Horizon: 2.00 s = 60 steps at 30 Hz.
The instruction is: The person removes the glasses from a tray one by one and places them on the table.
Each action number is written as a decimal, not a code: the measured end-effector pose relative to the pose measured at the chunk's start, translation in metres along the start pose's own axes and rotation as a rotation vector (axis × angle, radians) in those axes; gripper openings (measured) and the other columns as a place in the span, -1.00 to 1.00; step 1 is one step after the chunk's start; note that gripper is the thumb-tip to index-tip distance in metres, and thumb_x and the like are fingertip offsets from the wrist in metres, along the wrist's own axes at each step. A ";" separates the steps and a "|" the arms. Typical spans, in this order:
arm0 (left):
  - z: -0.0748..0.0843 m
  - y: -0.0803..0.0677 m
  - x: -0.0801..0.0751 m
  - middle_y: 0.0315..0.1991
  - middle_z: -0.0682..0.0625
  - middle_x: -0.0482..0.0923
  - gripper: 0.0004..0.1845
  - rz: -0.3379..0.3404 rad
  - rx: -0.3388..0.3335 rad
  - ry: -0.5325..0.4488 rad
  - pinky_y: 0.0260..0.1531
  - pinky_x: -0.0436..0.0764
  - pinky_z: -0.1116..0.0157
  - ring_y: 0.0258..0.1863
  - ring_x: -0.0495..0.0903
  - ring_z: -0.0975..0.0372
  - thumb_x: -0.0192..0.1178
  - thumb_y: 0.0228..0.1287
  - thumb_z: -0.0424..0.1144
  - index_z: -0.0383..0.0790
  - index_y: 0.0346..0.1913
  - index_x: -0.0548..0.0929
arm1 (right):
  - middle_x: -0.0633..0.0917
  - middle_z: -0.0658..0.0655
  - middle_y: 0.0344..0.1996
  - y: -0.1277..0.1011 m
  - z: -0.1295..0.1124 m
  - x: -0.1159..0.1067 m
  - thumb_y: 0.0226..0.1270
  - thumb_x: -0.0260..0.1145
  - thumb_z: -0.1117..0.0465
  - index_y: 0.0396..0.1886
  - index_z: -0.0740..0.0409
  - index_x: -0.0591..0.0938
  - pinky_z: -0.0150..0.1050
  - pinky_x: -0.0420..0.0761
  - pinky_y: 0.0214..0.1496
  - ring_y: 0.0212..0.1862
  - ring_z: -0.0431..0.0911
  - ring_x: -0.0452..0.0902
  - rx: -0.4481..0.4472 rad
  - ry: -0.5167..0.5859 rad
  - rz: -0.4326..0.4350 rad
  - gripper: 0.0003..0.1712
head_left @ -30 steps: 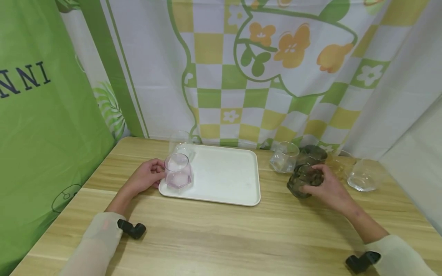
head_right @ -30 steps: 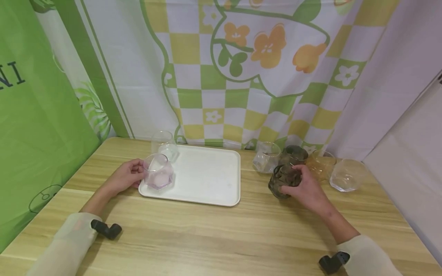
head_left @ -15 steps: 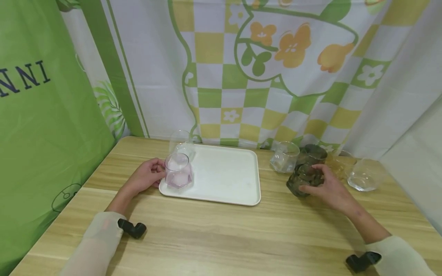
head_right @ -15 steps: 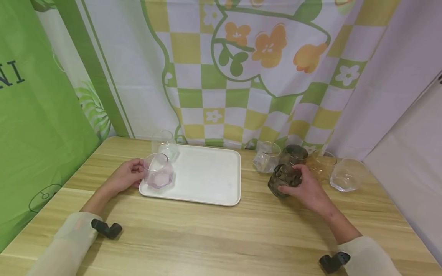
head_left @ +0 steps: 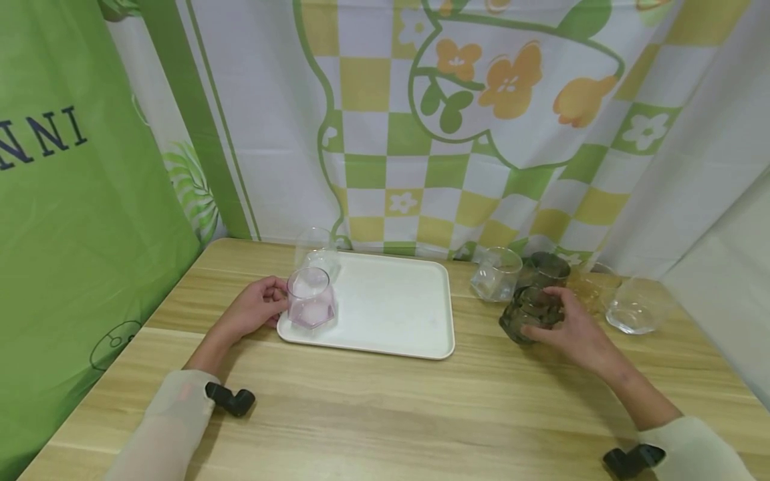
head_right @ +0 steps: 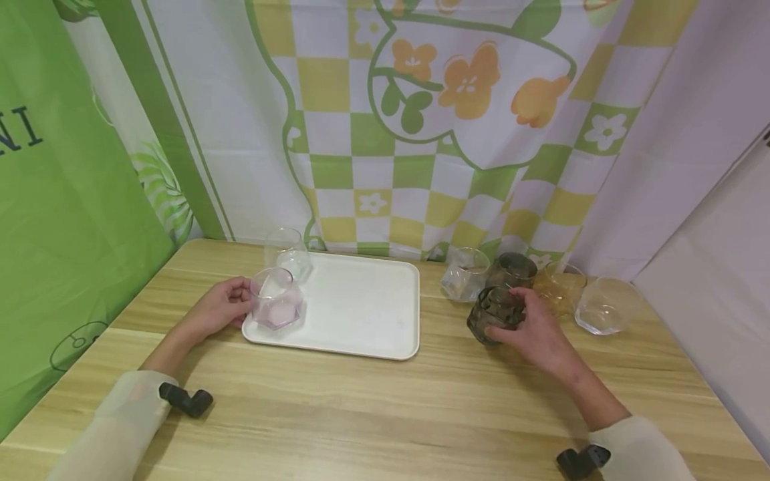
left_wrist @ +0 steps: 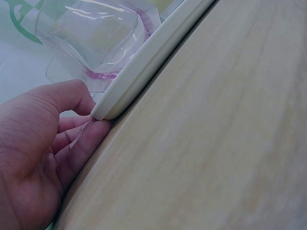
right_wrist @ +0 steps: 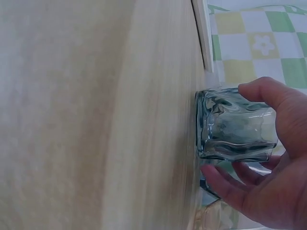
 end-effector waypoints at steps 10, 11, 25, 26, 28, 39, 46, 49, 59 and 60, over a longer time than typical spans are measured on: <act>-0.002 -0.001 -0.002 -0.31 -0.16 0.54 -0.73 0.005 -0.005 0.026 -0.43 0.73 0.23 -0.39 0.61 0.13 0.20 0.44 -0.43 -0.50 0.08 0.46 | 0.30 0.59 0.28 -0.014 -0.040 -0.005 0.12 0.65 0.08 0.51 0.47 0.15 0.49 0.31 0.20 0.27 0.48 0.23 -0.212 -0.155 0.181 0.17; -0.002 -0.001 -0.002 -0.31 -0.16 0.54 -0.73 0.005 -0.005 0.023 -0.43 0.73 0.23 -0.39 0.61 0.13 0.20 0.44 -0.43 -0.50 0.08 0.46 | 0.32 0.58 0.27 -0.015 -0.046 -0.005 0.10 0.66 0.11 0.50 0.46 0.18 0.48 0.31 0.19 0.26 0.48 0.23 -0.241 -0.171 0.204 0.16; 0.003 0.000 -0.001 -0.30 -0.16 0.56 -0.70 0.000 0.006 0.008 -0.44 0.72 0.25 -0.40 0.60 0.14 0.22 0.44 -0.41 -0.50 0.11 0.46 | 0.40 0.41 0.26 -0.015 -0.120 0.038 0.20 0.57 0.30 0.43 0.39 0.29 0.27 0.48 0.16 0.26 0.30 0.36 -0.438 -0.117 0.160 -0.11; 0.003 0.000 -0.001 -0.30 -0.16 0.56 -0.70 0.000 0.005 0.007 -0.44 0.72 0.25 -0.40 0.60 0.14 0.22 0.44 -0.41 -0.49 0.11 0.46 | 0.41 0.39 0.28 -0.013 -0.123 0.043 0.21 0.57 0.29 0.43 0.38 0.29 0.25 0.50 0.16 0.26 0.28 0.37 -0.439 -0.100 0.139 -0.11; 0.001 0.000 -0.001 -0.30 -0.16 0.56 -0.71 0.000 0.001 0.008 -0.44 0.72 0.25 -0.41 0.60 0.14 0.23 0.44 -0.41 -0.49 0.10 0.46 | 0.41 0.37 0.30 -0.010 -0.130 0.055 0.23 0.57 0.28 0.45 0.35 0.28 0.22 0.54 0.16 0.27 0.27 0.39 -0.440 -0.058 0.099 -0.10; -0.007 0.004 -0.001 -0.31 -0.17 0.55 -0.74 0.000 -0.008 -0.004 -0.44 0.73 0.23 -0.41 0.62 0.13 0.21 0.43 -0.43 -0.49 0.07 0.46 | 0.41 0.25 0.39 0.004 -0.178 0.112 0.23 0.57 0.17 0.51 0.25 0.30 0.10 0.54 0.24 0.34 0.19 0.39 -0.473 0.091 -0.043 -0.06; -0.004 0.002 -0.001 -0.31 -0.16 0.55 -0.72 -0.007 -0.001 -0.010 -0.44 0.73 0.23 -0.41 0.62 0.14 0.21 0.43 -0.43 -0.51 0.08 0.45 | 0.38 0.25 0.42 0.016 -0.198 0.143 0.22 0.57 0.14 0.52 0.25 0.26 0.05 0.46 0.34 0.40 0.19 0.32 -0.458 0.163 -0.097 -0.03; -0.003 0.002 0.000 -0.31 -0.16 0.55 -0.72 -0.005 -0.006 -0.011 -0.44 0.73 0.23 -0.41 0.61 0.14 0.21 0.43 -0.43 -0.51 0.08 0.45 | 0.39 0.22 0.41 0.020 -0.207 0.151 0.23 0.56 0.12 0.52 0.22 0.27 0.01 0.45 0.34 0.39 0.17 0.33 -0.450 0.184 -0.110 -0.04; -0.004 0.002 -0.001 -0.30 -0.16 0.55 -0.70 -0.005 -0.015 0.008 -0.42 0.73 0.22 -0.39 0.62 0.12 0.21 0.43 -0.42 -0.49 0.10 0.45 | 0.39 0.25 0.37 0.032 -0.228 0.173 0.20 0.58 0.13 0.52 0.15 0.28 0.06 0.46 0.33 0.35 0.21 0.37 -0.427 0.287 -0.170 -0.03; -0.005 0.003 -0.002 -0.31 -0.16 0.55 -0.70 -0.003 -0.018 0.006 -0.42 0.73 0.22 -0.39 0.62 0.12 0.22 0.43 -0.42 -0.49 0.10 0.45 | 0.38 0.27 0.38 0.033 -0.229 0.175 0.19 0.58 0.13 0.52 0.16 0.27 0.07 0.46 0.33 0.35 0.22 0.36 -0.423 0.294 -0.174 -0.02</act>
Point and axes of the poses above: each hand's wrist, its own y-axis towards the middle knuckle, its own x-axis out of the palm, z = x × y, the point moved 7 cm from there along y, towards the middle knuckle
